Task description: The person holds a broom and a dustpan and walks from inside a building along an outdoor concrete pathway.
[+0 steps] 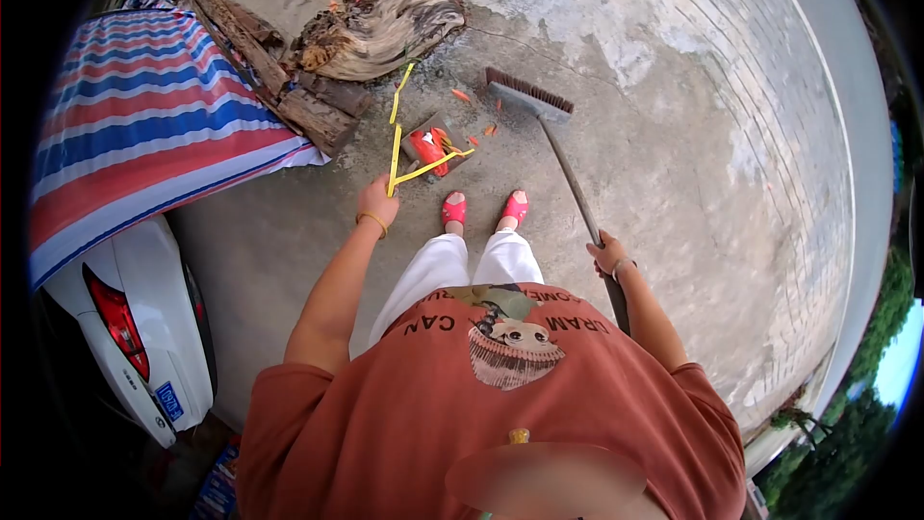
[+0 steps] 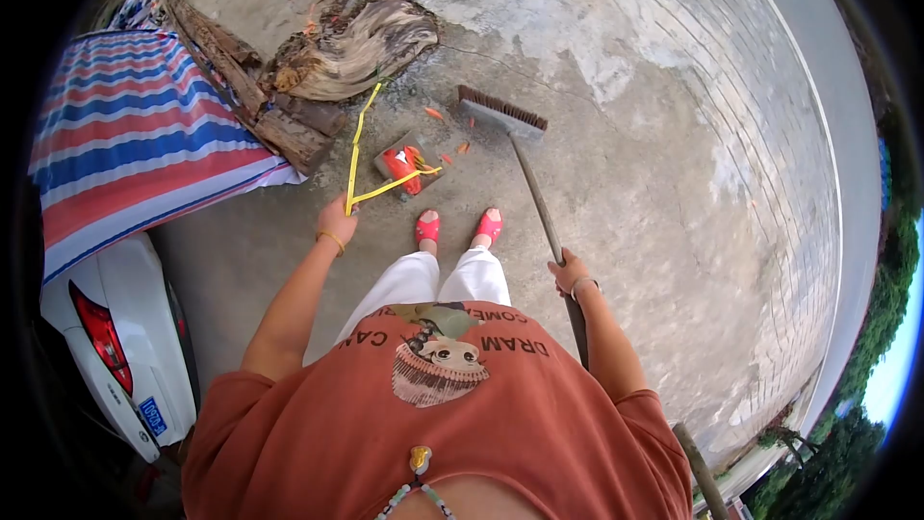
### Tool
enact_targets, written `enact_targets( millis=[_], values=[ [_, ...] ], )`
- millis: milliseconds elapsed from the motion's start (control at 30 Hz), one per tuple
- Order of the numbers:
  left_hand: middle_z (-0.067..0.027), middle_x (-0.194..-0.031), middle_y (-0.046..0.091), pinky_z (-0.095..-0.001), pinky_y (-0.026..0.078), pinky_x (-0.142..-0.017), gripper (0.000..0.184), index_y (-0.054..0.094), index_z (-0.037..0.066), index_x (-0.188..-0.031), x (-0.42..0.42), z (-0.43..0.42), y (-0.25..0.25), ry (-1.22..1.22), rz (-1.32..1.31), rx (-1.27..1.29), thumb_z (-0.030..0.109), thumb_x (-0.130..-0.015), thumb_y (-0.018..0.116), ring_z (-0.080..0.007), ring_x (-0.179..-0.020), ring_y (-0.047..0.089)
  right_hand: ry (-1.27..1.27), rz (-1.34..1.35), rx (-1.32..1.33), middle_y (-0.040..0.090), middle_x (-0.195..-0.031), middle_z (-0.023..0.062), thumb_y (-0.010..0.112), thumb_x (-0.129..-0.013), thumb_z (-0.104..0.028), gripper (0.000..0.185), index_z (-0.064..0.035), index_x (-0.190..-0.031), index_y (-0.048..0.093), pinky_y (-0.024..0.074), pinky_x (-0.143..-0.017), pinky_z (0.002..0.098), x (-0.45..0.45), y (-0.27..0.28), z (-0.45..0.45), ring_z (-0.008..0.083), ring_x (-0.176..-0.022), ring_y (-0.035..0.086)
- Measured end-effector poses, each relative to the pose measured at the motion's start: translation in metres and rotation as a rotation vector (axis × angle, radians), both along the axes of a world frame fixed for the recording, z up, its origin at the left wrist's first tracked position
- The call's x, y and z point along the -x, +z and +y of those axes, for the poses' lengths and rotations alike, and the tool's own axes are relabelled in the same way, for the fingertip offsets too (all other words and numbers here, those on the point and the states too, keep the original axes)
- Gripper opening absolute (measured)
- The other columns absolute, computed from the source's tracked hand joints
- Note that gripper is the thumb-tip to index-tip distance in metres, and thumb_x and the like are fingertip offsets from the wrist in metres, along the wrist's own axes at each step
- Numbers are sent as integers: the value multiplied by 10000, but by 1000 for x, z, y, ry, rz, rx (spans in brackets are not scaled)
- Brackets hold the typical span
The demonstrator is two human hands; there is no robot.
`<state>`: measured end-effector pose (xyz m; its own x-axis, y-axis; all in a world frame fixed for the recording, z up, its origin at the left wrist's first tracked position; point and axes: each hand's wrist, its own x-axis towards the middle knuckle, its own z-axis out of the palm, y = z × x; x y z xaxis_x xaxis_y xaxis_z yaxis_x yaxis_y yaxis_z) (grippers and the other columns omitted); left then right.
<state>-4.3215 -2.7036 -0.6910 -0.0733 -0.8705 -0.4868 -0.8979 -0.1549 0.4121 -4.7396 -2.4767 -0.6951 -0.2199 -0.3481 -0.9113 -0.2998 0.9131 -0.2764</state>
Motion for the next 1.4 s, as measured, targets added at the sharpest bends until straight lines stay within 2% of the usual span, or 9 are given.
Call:
enact_targets(
  millis=[133,233,333,433,633,867,1000,1200,1400],
  values=[
    [-120,-874,615,-391,450,-708,204,578,107,-869,3,6,8,33,-30,-9,72,-668,570,-319,-844,573,131,99,14,579,-684,125,549,-798,-221,345,-42,-1075,451,482,-464,352,4,-2,-51,231,-527,579],
    [-122,-867,614,-395,448,-698,196,577,121,-866,-6,12,2,80,-25,-9,76,-675,559,-324,-840,572,517,369,120,584,-672,154,547,-795,-230,295,-64,-1015,442,471,-452,342,3,-36,-48,242,-488,573],
    [-122,-876,612,-401,446,-693,191,576,135,-872,-5,15,6,66,-113,-50,89,-688,549,-326,-842,571,689,418,-26,595,-971,191,557,-788,-280,367,-94,-1087,452,441,-798,423,-10,-22,-36,354,-901,567],
    [-116,-854,614,-385,449,-698,205,595,156,-872,-3,22,2,105,-79,-48,100,-680,555,-307,-843,576,807,314,40,615,-932,159,556,-787,-290,454,-92,-1174,425,486,-701,394,3,7,-9,301,-777,612],
    [-138,-899,603,-400,450,-707,223,566,110,-930,-3,19,-4,71,-89,-71,100,-708,547,-335,-859,564,415,118,-92,619,-791,134,553,-786,-290,577,-116,-1294,343,491,-483,318,9,60,14,214,-536,601],
    [-128,-943,599,-396,447,-724,247,565,130,-959,2,17,-3,28,-92,-88,105,-716,533,-325,-890,559,247,146,-95,616,-842,172,546,-783,-272,476,-53,-1186,420,504,-555,358,6,-13,-30,256,-638,623],
    [-124,-950,599,-395,447,-729,250,567,146,-964,15,18,-1,47,-73,-95,116,-721,521,-323,-894,558,466,328,-50,581,-992,211,551,-788,-280,459,-54,-1160,407,434,-825,412,10,-41,-30,344,-967,543],
    [-130,-938,603,-399,451,-728,252,571,151,-964,7,25,-11,40,-49,-84,117,-719,525,-328,-882,563,780,299,6,580,-1032,170,562,-788,-299,508,-109,-1222,381,427,-821,397,26,25,3,330,-966,546],
    [-133,-929,604,-402,454,-726,243,572,142,-951,-14,26,-19,23,-50,-64,105,-712,543,-329,-882,564,712,309,67,616,-796,140,579,-784,-271,561,-135,-1281,357,481,-659,391,9,39,58,301,-742,608]
  ],
)
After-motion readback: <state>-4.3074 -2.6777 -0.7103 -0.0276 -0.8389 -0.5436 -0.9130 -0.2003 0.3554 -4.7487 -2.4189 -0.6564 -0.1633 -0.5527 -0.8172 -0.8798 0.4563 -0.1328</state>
